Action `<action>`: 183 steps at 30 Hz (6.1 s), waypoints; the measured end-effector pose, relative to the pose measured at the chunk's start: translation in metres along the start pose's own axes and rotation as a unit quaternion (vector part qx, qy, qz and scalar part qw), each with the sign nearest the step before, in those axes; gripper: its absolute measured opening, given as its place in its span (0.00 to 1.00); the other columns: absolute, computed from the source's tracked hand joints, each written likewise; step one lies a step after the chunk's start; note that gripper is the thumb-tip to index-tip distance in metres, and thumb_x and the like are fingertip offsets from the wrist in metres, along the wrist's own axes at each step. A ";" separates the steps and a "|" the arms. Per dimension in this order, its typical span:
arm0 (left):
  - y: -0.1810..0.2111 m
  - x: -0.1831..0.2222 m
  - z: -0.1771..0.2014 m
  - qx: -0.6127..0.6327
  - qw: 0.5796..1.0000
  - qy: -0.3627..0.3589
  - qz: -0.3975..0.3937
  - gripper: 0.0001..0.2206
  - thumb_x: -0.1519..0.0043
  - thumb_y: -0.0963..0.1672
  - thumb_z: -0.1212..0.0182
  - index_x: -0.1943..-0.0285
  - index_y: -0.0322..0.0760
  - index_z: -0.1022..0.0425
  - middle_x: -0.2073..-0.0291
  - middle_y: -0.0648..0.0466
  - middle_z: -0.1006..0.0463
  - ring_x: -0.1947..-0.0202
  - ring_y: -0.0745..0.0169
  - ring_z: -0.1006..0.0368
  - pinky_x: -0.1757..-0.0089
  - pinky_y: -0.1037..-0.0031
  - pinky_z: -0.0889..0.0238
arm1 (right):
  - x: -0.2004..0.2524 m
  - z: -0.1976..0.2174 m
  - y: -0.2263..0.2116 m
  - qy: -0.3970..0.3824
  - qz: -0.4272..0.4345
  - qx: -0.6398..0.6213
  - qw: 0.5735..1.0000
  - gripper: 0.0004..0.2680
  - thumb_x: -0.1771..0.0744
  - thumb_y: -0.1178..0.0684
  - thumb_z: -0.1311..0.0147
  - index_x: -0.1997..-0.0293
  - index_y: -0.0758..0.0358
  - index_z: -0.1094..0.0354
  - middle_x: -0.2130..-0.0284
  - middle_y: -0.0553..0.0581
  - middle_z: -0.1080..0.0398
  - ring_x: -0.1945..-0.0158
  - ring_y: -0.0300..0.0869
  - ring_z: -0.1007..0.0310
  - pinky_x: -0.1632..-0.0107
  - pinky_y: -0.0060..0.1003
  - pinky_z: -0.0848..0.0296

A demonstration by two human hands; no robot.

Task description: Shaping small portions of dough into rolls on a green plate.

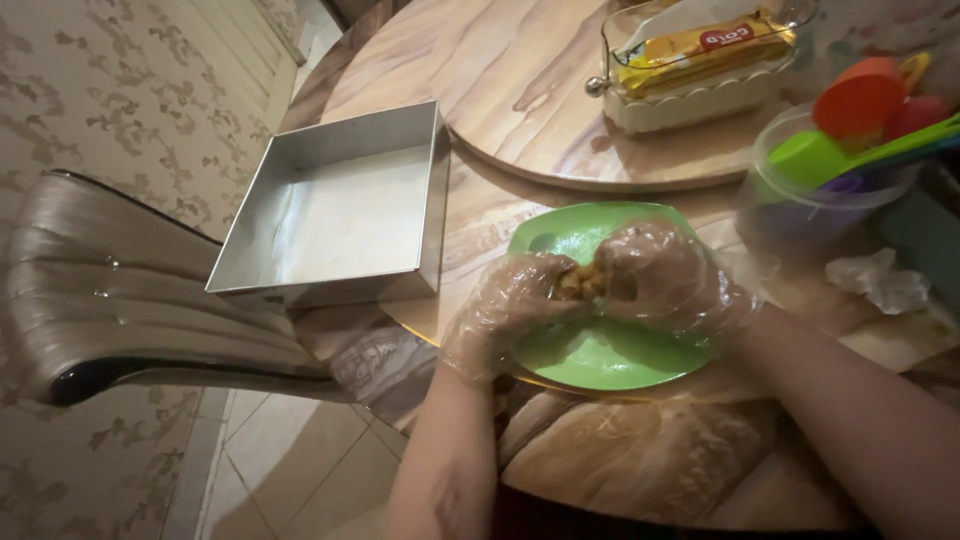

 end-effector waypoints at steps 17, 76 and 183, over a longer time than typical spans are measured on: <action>-0.001 0.009 0.031 0.663 0.739 0.119 0.006 0.17 0.45 0.39 0.31 0.50 0.40 0.30 0.65 0.36 0.18 0.76 0.67 0.22 0.70 0.84 0.28 | -0.015 0.018 -0.005 0.003 -0.229 -0.062 0.972 0.08 0.41 0.68 0.39 0.63 0.70 0.32 0.76 0.65 0.26 0.71 0.47 0.23 0.65 0.40 0.23; -0.053 -0.039 -0.001 0.705 0.704 0.086 0.010 0.44 0.46 0.67 0.63 0.39 0.31 0.29 0.41 0.34 0.28 0.41 0.37 0.31 0.44 0.46 0.38 | -0.011 0.018 -0.036 0.146 -0.312 -0.201 0.917 0.24 0.32 0.40 0.55 0.31 0.65 0.42 0.40 0.61 0.31 0.34 0.44 0.33 0.29 0.41 0.37; -0.094 -0.028 0.030 0.613 0.747 0.257 -0.001 0.36 0.32 0.63 0.69 0.59 0.40 0.17 0.80 0.47 0.19 0.81 0.62 0.22 0.72 0.78 0.26 | 0.023 0.009 0.022 -0.105 -0.303 0.055 0.946 0.09 0.36 0.50 0.35 0.63 0.66 0.20 0.52 0.65 0.28 0.43 0.57 0.31 0.44 0.48 0.27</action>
Point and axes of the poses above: each hand's wrist, its own x-axis away from the middle knuckle, its own z-axis out of the back of the hand, y = z × x, the point moved 7 cm from there along -x, towards the middle knuckle
